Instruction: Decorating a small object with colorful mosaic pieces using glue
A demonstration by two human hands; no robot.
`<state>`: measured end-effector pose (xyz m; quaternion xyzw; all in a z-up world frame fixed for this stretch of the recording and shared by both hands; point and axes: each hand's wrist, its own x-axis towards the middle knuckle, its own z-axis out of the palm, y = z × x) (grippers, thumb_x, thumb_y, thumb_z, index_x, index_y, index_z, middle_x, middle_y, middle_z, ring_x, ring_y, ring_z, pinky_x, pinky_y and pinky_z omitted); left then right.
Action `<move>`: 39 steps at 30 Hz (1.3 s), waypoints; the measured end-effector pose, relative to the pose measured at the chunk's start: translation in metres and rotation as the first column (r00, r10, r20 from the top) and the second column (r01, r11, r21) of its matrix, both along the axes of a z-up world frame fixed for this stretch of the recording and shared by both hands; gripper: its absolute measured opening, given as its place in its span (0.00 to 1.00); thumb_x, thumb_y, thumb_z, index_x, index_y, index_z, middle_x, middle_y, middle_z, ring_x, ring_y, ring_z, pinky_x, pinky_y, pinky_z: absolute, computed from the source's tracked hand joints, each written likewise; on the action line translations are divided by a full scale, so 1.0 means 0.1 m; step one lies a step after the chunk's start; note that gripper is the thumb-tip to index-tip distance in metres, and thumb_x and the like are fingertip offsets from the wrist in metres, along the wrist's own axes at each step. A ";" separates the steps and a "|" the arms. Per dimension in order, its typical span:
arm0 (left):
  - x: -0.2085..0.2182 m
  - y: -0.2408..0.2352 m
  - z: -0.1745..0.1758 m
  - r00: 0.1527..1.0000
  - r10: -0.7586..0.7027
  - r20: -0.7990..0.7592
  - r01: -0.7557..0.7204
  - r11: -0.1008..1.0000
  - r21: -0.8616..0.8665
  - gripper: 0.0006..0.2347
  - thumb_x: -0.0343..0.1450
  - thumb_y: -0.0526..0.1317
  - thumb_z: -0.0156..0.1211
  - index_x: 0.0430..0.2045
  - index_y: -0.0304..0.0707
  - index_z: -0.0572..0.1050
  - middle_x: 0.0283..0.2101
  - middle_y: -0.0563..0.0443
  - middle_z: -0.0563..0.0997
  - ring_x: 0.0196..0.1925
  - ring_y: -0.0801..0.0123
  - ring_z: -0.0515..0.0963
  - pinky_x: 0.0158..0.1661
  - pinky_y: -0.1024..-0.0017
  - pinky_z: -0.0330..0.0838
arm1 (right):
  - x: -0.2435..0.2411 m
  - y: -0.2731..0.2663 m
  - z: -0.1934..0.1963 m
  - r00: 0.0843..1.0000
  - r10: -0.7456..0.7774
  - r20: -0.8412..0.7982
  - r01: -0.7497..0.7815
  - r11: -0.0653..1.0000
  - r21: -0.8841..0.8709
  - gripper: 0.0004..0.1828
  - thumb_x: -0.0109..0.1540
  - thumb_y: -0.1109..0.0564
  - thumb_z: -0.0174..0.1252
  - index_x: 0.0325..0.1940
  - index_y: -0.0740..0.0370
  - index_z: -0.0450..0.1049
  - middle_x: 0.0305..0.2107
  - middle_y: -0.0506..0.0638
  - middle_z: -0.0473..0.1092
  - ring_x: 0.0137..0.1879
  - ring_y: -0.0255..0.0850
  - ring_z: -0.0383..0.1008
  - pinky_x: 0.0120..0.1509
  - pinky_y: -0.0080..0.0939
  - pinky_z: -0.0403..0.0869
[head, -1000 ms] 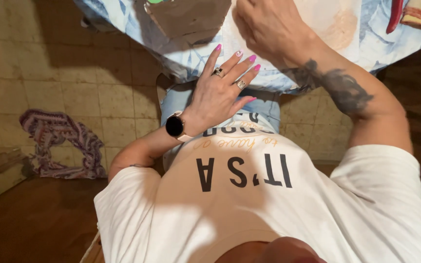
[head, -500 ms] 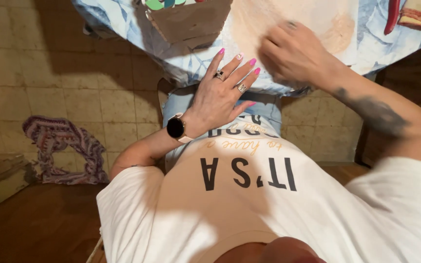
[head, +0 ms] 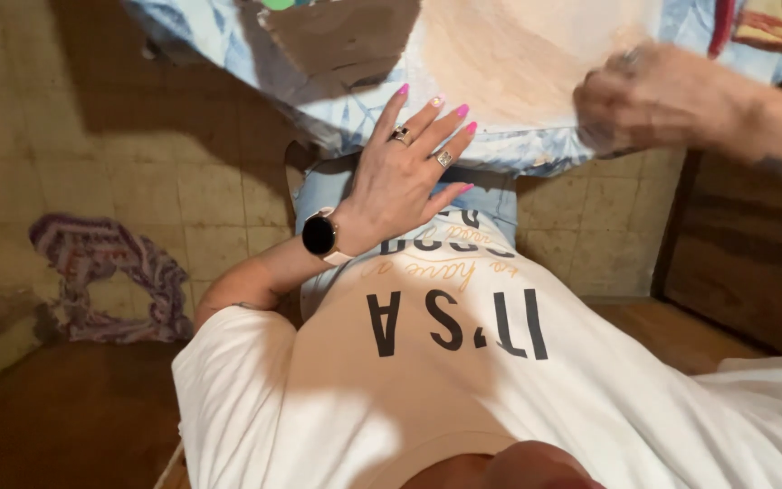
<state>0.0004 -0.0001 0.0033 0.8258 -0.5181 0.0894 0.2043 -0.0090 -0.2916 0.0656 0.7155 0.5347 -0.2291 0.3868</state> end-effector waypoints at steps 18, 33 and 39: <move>0.06 -0.47 0.18 0.974 0.091 -0.207 -0.184 0.850 -0.493 0.04 0.63 0.34 0.54 0.26 0.31 0.73 0.32 0.50 0.74 0.24 0.64 0.74 0.21 0.69 0.67 | -0.11 0.71 -0.13 0.638 -0.362 -0.680 0.662 -0.194 0.724 0.15 0.65 0.59 0.36 0.29 0.70 0.61 0.21 0.54 0.56 0.26 0.45 0.56 0.30 0.39 0.56; 0.03 -0.45 0.09 0.964 0.098 -0.249 -0.215 0.837 -0.503 0.05 0.63 0.31 0.55 0.17 0.26 0.71 0.43 0.50 0.72 0.14 0.66 0.69 0.18 0.72 0.65 | -0.16 0.74 -0.16 0.427 -0.299 -0.854 0.766 -0.383 0.517 0.17 0.65 0.54 0.39 0.27 0.68 0.63 0.22 0.50 0.59 0.28 0.36 0.57 0.34 0.33 0.57; 0.02 -0.42 0.00 0.943 0.137 -0.302 -0.275 0.831 -0.484 0.12 0.66 0.35 0.55 0.42 0.38 0.67 0.29 0.51 0.74 0.21 0.65 0.72 0.24 0.71 0.68 | -0.15 0.75 -0.18 0.427 -0.300 -0.853 0.771 -0.372 0.517 0.17 0.65 0.54 0.39 0.28 0.68 0.63 0.22 0.51 0.59 0.28 0.37 0.58 0.34 0.33 0.58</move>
